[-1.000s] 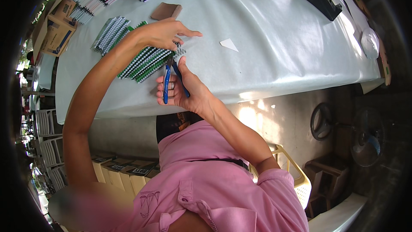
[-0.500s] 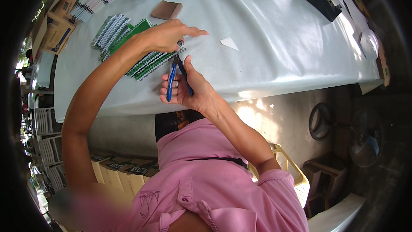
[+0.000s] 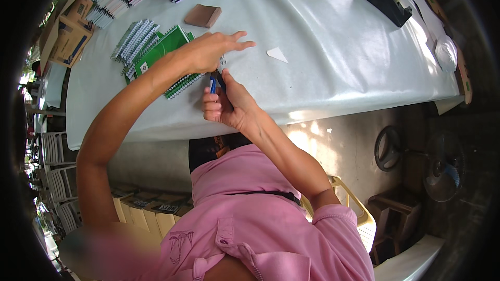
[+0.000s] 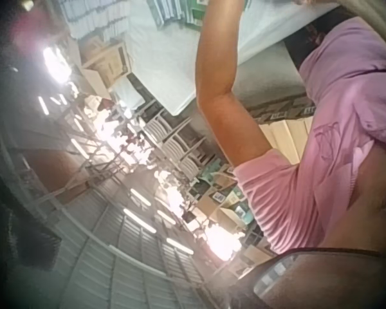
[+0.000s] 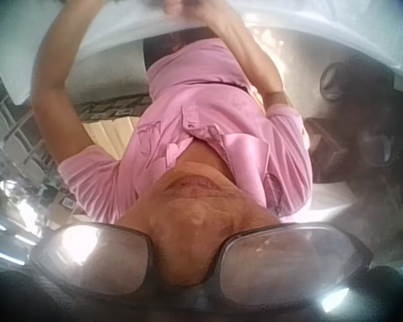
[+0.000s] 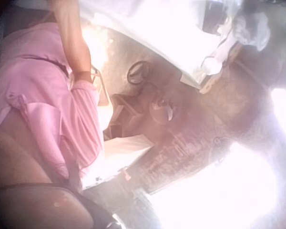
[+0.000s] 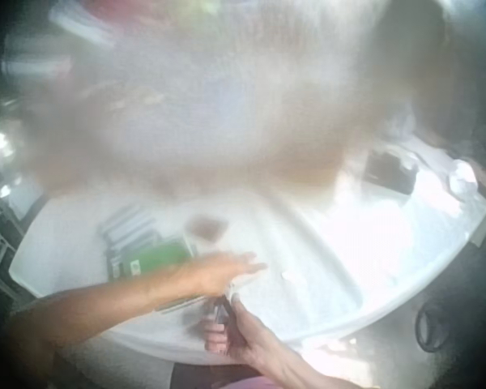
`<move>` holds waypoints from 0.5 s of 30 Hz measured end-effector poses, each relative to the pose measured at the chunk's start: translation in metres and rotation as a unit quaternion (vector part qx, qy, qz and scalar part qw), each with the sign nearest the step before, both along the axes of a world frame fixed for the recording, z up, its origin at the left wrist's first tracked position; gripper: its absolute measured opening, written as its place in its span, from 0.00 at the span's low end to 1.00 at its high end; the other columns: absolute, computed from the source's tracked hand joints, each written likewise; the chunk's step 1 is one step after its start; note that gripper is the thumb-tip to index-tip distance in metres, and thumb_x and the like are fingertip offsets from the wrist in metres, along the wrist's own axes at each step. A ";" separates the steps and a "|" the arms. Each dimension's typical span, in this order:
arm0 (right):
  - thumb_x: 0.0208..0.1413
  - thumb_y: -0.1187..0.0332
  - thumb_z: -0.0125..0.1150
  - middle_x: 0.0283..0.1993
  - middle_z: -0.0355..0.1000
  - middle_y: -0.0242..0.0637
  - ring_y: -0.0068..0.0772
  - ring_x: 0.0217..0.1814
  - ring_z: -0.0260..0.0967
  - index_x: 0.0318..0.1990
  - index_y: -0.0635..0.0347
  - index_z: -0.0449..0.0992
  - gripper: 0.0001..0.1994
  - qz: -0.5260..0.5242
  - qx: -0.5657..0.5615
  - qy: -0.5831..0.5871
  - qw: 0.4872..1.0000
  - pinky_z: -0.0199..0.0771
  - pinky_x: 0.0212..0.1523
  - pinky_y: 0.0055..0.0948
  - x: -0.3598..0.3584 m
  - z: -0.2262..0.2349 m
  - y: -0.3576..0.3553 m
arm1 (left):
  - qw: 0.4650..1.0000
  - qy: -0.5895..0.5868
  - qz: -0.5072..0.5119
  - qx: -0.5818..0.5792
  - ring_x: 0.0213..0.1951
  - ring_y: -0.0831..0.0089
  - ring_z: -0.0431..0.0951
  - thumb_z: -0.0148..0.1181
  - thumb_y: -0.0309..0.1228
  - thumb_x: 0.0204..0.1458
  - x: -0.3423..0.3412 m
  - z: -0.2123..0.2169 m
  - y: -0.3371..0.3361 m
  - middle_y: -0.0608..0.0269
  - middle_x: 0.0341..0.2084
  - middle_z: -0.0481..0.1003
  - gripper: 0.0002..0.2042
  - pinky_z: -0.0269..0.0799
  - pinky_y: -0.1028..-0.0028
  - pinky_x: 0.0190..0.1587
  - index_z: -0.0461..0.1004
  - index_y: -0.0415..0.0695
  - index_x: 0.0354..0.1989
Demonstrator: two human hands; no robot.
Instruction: The person trims the spiral binding of green notebooks using pliers. They pick up a notebook, use the pliers to cut the metal spiral, and place the trimmed notebook on a stack. The process is repeated for multiple notebooks on a white table.
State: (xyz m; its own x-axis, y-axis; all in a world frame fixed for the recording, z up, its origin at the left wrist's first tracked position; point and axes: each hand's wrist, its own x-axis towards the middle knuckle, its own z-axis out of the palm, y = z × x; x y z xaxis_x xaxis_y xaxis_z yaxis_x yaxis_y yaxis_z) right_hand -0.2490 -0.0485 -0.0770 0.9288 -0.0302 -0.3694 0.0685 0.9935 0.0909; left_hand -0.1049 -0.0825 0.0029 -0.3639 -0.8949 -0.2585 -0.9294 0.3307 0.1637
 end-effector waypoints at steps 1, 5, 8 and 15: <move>0.64 0.37 0.33 0.20 0.54 0.26 0.21 0.18 0.48 0.30 0.61 0.67 0.32 0.008 0.007 -0.030 0.999 0.49 0.18 0.22 -0.002 -0.006 0.000 | 1.000 0.013 -0.004 -0.023 0.50 0.50 0.73 0.56 0.12 0.38 -0.001 -0.010 0.010 0.54 0.67 0.56 0.41 0.73 0.60 0.52 0.61 0.58 0.66; 0.64 0.38 0.36 0.17 0.51 0.24 0.18 0.14 0.42 0.26 0.57 0.67 0.31 0.097 -0.128 0.101 0.982 0.42 0.15 0.22 -0.031 0.020 0.027 | 0.998 0.056 0.036 -0.015 0.45 0.45 0.76 0.52 0.12 0.38 -0.008 -0.027 0.045 0.54 0.69 0.49 0.41 0.75 0.57 0.50 0.60 0.56 0.66; 0.63 0.37 0.38 0.17 0.57 0.27 0.21 0.15 0.50 0.28 0.59 0.69 0.32 0.070 -0.371 0.196 0.905 0.51 0.16 0.24 -0.065 0.044 0.013 | 0.994 0.083 0.066 -0.018 0.44 0.47 0.77 0.48 0.08 0.35 -0.008 -0.025 0.048 0.62 0.70 0.48 0.45 0.78 0.61 0.42 0.59 0.61 0.67; 0.55 0.42 0.55 0.45 0.69 0.45 0.44 0.48 0.65 0.45 0.62 0.69 0.28 -0.096 -0.839 0.514 0.152 0.60 0.50 0.44 -0.124 0.041 -0.106 | 0.967 0.183 0.008 -0.177 0.56 0.49 0.70 0.51 0.10 0.38 -0.028 0.007 -0.071 0.59 0.69 0.52 0.43 0.71 0.61 0.56 0.59 0.59 0.67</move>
State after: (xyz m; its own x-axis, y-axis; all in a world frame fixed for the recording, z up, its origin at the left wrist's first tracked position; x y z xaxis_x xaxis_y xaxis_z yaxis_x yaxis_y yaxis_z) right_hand -0.3729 -0.1547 -0.0357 0.3290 -0.8729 0.3604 -0.7674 -0.4695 -0.4366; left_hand -0.1327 -0.1531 0.0095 -0.3585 -0.9099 0.2085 -0.8361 0.4123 0.3619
